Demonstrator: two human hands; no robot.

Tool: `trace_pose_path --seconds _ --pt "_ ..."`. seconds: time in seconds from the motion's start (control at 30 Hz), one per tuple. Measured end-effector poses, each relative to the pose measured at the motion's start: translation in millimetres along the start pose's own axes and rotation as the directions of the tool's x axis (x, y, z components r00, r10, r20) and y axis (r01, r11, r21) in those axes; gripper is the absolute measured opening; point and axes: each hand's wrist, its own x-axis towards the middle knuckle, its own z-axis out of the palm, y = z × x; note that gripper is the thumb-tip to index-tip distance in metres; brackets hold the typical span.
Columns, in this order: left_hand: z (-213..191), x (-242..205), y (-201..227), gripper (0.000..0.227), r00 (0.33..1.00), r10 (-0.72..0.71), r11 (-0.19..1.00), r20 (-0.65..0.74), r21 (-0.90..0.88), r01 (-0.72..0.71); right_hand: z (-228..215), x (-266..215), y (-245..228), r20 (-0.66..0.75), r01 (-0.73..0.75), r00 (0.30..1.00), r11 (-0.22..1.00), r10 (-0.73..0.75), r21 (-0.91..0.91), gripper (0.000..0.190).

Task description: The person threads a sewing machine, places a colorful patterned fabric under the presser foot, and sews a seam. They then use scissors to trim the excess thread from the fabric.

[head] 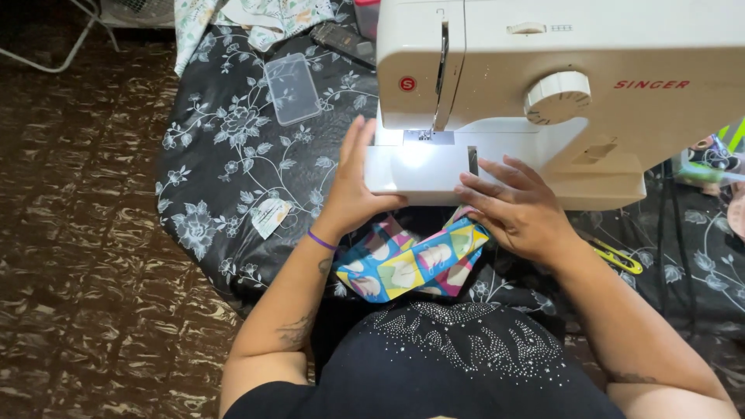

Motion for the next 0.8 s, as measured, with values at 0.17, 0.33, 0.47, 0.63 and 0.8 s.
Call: trace_pose_path --seconds 0.17,0.33,0.47,0.63,0.8 --pt "3.0 -8.7 -37.1 0.138 0.973 -0.230 0.942 0.005 -0.251 0.224 3.0 5.1 -2.5 0.005 -0.004 1.000 1.000 0.004 0.009 0.037" --pt "-7.2 -2.7 -61.8 0.132 0.969 -0.240 0.903 0.056 -0.354 0.244 9.5 10.2 -5.4 0.013 0.006 1.000 1.000 -0.006 -0.004 0.038" --pt "-18.1 -4.1 -54.5 0.130 0.971 -0.232 0.878 0.060 -0.417 0.235 11.6 17.2 -11.3 0.020 -0.006 1.000 1.000 0.006 -0.007 0.037" --pt "-19.8 -4.6 -46.0 0.131 0.967 -0.249 0.885 0.051 -0.394 0.248 11.3 19.2 -11.0 0.030 -0.013 0.999 1.000 0.013 -0.015 0.036" --pt "-6.6 -7.3 -27.9 0.133 0.971 -0.224 0.946 0.081 -0.221 0.237 14.4 3.5 2.5 -0.018 -0.021 1.000 1.000 0.021 0.009 0.034"
